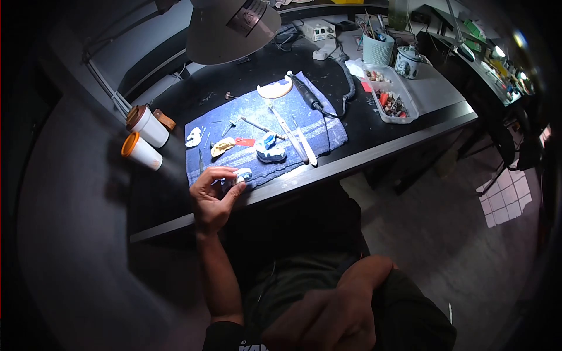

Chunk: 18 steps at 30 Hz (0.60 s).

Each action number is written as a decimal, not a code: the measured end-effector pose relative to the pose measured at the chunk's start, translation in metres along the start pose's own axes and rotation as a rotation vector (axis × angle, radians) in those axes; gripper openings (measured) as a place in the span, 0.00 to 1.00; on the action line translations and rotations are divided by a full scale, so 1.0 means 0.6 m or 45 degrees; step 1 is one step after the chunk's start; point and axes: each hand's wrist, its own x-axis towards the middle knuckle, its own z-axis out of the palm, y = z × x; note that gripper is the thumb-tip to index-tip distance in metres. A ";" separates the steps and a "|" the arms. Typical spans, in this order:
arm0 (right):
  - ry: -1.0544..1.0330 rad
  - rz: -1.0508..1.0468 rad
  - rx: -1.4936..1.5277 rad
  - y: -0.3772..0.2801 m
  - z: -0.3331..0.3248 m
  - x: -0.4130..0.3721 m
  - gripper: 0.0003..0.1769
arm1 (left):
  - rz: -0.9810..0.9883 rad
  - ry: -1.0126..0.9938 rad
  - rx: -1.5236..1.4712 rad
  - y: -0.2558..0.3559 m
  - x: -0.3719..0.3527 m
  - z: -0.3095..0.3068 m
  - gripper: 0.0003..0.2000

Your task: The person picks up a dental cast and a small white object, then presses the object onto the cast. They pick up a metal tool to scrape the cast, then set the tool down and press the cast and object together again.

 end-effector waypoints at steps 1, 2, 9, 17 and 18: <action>0.004 -0.015 -0.030 -0.001 -0.003 0.003 0.11 | -0.020 0.004 0.004 0.001 -0.001 -0.001 0.13; 0.008 -0.030 -0.060 -0.001 -0.006 0.005 0.11 | -0.043 0.008 0.009 0.004 -0.001 0.000 0.13; -0.033 -0.137 0.050 0.003 -0.017 0.007 0.16 | -0.030 0.008 0.033 0.002 0.000 0.001 0.12; -0.172 0.052 0.180 0.005 0.010 -0.011 0.21 | -0.048 0.021 0.013 0.003 0.000 0.002 0.12; -0.198 0.072 0.241 0.004 0.011 -0.007 0.20 | -0.056 0.017 0.009 0.006 -0.001 0.002 0.12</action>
